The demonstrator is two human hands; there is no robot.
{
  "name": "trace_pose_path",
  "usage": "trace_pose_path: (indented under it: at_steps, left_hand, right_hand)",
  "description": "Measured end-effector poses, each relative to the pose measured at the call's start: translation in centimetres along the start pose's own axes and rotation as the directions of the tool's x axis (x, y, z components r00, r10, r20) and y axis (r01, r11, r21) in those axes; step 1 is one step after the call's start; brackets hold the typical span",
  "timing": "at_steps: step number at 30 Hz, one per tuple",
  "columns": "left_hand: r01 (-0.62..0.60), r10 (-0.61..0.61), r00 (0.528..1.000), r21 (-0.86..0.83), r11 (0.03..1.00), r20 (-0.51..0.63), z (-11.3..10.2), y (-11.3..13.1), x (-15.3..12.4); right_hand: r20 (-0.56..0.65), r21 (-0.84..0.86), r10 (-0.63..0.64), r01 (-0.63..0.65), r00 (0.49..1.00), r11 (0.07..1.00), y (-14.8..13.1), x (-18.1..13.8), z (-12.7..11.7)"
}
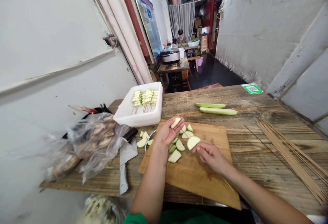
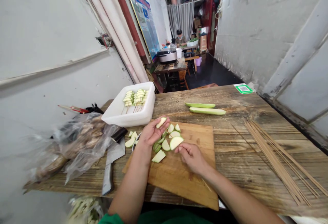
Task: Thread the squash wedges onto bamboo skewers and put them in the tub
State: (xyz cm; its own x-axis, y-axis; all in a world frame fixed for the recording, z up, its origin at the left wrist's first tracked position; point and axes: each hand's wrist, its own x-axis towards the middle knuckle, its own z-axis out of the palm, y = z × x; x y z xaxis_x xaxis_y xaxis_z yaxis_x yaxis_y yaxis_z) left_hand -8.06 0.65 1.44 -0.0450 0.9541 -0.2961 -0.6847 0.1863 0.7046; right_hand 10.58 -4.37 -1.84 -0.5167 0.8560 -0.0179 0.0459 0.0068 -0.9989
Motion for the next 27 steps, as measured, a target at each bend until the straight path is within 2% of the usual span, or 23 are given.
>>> trace_pose_path:
  at_steps: [8,17,27]
  left_hand:
    - [-0.071,0.072,0.997,0.054,0.996,-0.015,-0.04,-0.32,0.01]
    - [-0.089,0.092,0.994,0.056,0.994,-0.055,-0.09,-0.71,0.39]
    - [-0.114,0.116,0.993,0.055,0.992,-0.034,-0.31,-0.93,0.52]
  right_hand:
    - [0.018,0.037,0.031,-0.032,0.999,0.999,-0.10,-0.25,0.07]
    - [0.013,0.011,0.023,-0.023,1.000,1.000,-0.30,-0.33,0.01]
    - [0.019,0.023,0.040,-0.040,0.999,0.999,-0.19,-0.31,0.01]
